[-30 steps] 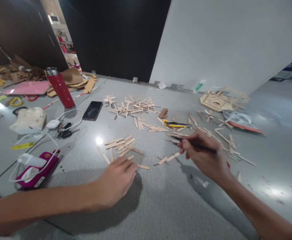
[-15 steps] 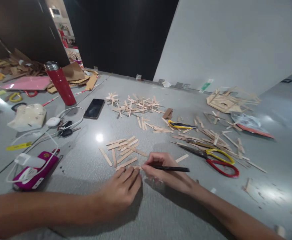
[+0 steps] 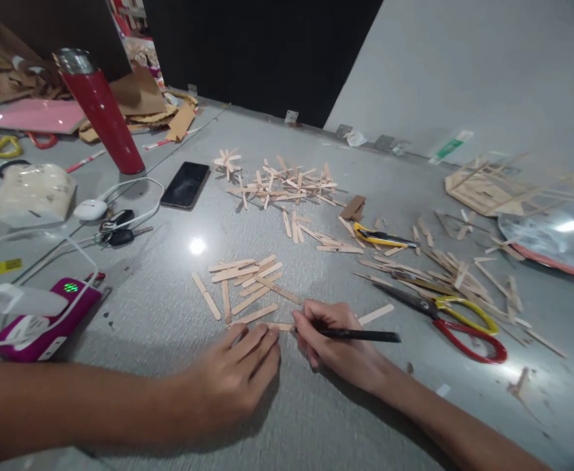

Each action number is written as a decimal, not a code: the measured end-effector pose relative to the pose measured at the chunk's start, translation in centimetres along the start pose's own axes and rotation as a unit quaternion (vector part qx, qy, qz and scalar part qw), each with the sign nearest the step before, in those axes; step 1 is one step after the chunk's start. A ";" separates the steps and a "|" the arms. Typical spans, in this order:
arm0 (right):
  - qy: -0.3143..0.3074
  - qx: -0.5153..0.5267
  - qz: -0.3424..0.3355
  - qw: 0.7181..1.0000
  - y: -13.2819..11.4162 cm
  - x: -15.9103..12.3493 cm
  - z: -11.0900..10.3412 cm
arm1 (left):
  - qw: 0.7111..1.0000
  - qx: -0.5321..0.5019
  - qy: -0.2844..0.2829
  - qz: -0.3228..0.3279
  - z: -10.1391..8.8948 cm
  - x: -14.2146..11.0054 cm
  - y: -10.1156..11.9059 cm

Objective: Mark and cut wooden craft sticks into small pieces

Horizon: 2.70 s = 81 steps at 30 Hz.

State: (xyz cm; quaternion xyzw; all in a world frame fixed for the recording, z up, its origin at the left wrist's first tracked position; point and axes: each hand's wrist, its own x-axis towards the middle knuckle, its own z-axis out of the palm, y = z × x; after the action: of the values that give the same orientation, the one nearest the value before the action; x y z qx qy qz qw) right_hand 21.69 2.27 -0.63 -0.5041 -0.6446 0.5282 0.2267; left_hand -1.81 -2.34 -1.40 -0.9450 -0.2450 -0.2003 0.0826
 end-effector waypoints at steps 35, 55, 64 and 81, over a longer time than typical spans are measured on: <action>0.073 0.049 -0.025 0.996 -1.0 0.2 -0.6 | 0.996 0.012 0.079 0.030 -0.4 -0.1 0.1; 0.061 -0.044 -0.052 0.996 0.2 -0.8 0.3 | 0.997 -0.051 0.056 -0.028 0.0 0.4 0.5; 0.023 -0.034 -0.036 0.999 0.3 -0.5 0.3 | 0.997 -0.060 0.043 -0.030 0.1 0.2 0.6; 0.020 -0.028 -0.044 0.998 -0.2 -0.3 0.4 | 0.997 -0.054 0.056 -0.016 0.3 0.3 0.5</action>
State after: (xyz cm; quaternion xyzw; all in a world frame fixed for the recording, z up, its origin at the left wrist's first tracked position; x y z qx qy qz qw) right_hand 21.45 1.83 -0.53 -0.4919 -0.6758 0.4896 0.2485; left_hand -1.22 -2.54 -1.61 -0.9313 -0.2442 -0.2671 0.0421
